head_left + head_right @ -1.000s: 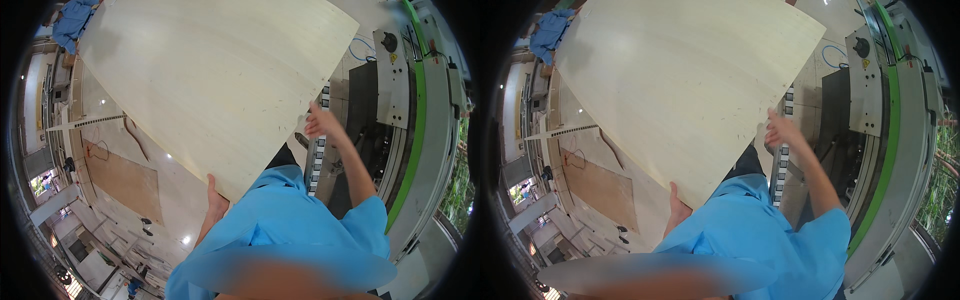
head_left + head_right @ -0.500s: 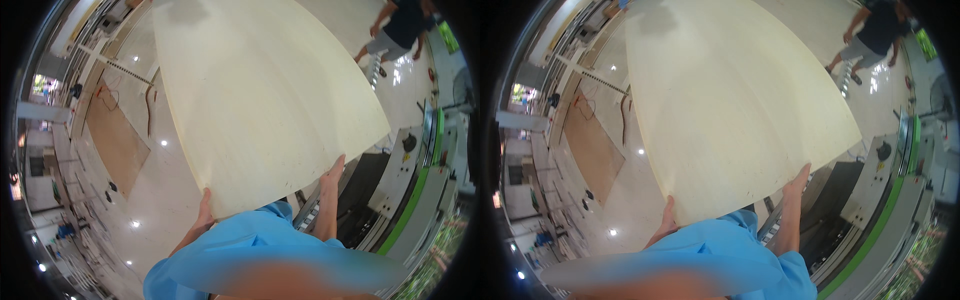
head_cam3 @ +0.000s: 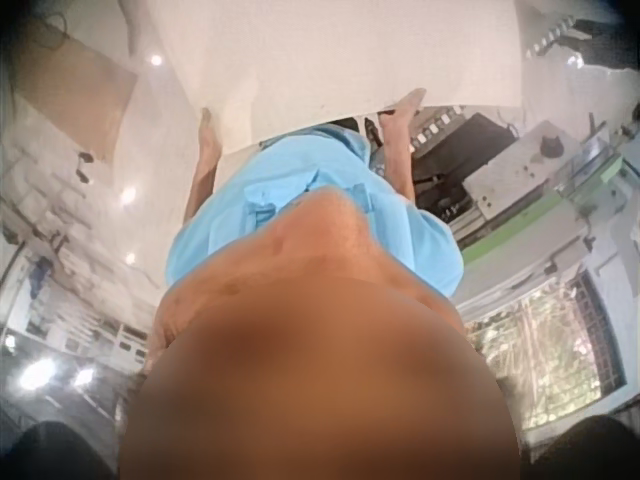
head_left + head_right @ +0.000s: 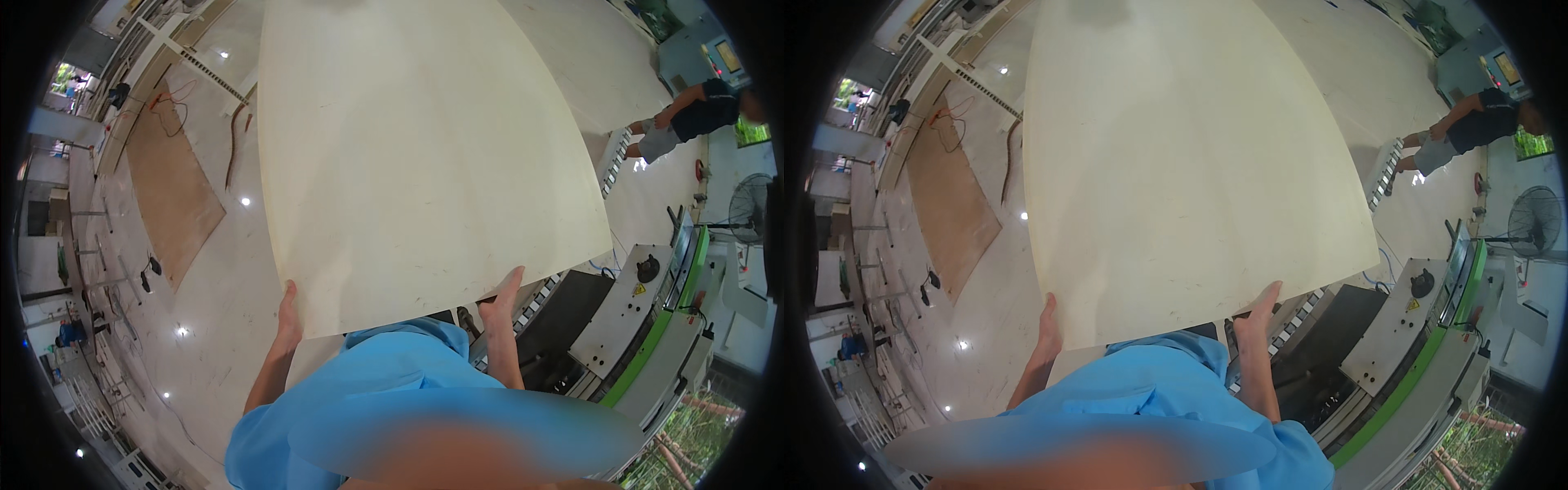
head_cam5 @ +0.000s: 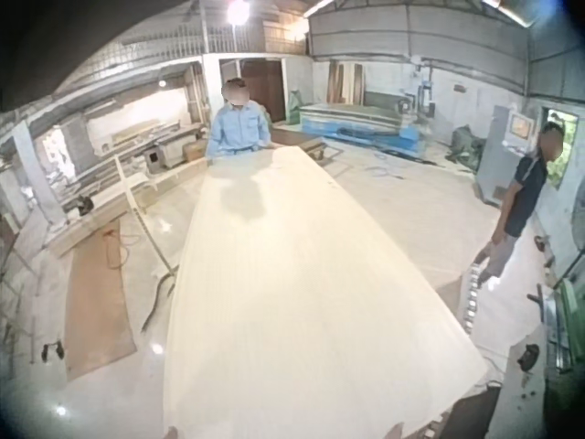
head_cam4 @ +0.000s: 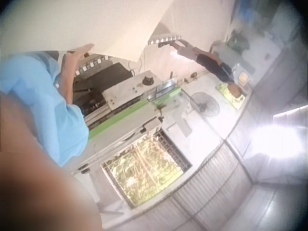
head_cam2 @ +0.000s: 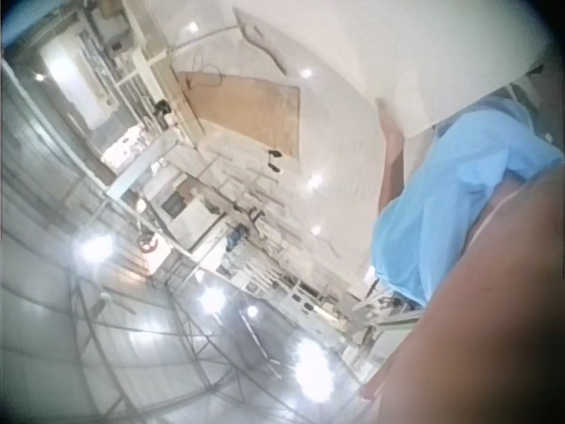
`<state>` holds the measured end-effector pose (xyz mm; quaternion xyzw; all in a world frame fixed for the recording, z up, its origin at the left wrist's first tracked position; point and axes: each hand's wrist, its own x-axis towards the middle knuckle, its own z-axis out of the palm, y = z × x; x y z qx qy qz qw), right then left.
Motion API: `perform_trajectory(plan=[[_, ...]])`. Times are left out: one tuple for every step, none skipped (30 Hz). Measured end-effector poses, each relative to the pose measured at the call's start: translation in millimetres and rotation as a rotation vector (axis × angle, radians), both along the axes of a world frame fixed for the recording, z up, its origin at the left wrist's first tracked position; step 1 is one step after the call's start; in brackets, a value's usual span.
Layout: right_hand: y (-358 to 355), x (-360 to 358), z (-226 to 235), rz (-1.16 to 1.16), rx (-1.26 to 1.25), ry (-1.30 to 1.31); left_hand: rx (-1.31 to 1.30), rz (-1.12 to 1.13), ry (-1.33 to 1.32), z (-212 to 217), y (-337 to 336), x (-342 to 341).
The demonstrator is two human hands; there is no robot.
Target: The person uses a utility knife to score and cut a large white board, then places it on a machine. They also handle a water bottle and a cloth, wiping the board surface before and after cutting.
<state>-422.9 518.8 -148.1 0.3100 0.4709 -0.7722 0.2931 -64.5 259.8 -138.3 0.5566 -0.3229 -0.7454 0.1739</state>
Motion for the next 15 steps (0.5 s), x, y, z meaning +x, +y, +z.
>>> perform_trajectory(plan=[[-6, 1, 2, 0.009, 0.017, -0.021, -0.002, -0.007, -0.011, -3, -5, 0], [-13, 2, 3, 0.017, -0.003, -0.025, -0.011, -0.010, -0.006, -6, -11, 1], [-21, 2, 4, 0.029, -0.016, -0.013, -0.017, 0.007, -0.024, -9, -17, 0], [-31, 2, 5, 0.030, -0.010, -0.017, -0.059, 0.000, 0.011, -12, -26, -2], [-39, 2, 5, 0.030, 0.014, -0.011, -0.085, 0.014, 0.009, -11, -32, -1], [-49, 1, 6, 0.018, 0.056, -0.031, -0.081, 0.018, -0.019, -9, -38, -2], [-59, 2, 4, 0.010, 0.100, -0.020, -0.219, -0.093, -0.365, -5, -45, -3], [-71, 0, 3, 0.012, 0.080, -0.030, -0.332, -0.228, -0.721, 0, -49, -8], [-81, 0, 0, 0.018, 0.065, -0.006, -0.487, -0.346, -1.052, 4, -52, -16], [-93, -4, -4, 0.038, 0.036, 0.046, -0.803, -0.291, -0.941, 6, -49, -30], [-104, -5, -7, 0.031, 0.047, 0.022, -1.143, -0.205, -0.793, 10, -37, -43], [-113, -6, -12, 0.038, 0.048, 0.022, -0.887, -0.344, -0.458, 12, -20, -59], [-125, -11, -17, 0.027, 0.058, 0.018, -0.520, -0.561, -0.128, 13, -4, -76], [-133, -13, -22, 0.040, 0.026, 0.022, -0.067, -0.631, 0.317, 4, 11, -102], [-143, -17, -29, 0.037, 0.007, 0.018, 0.328, -0.641, 0.373, -7, 29, -133]])
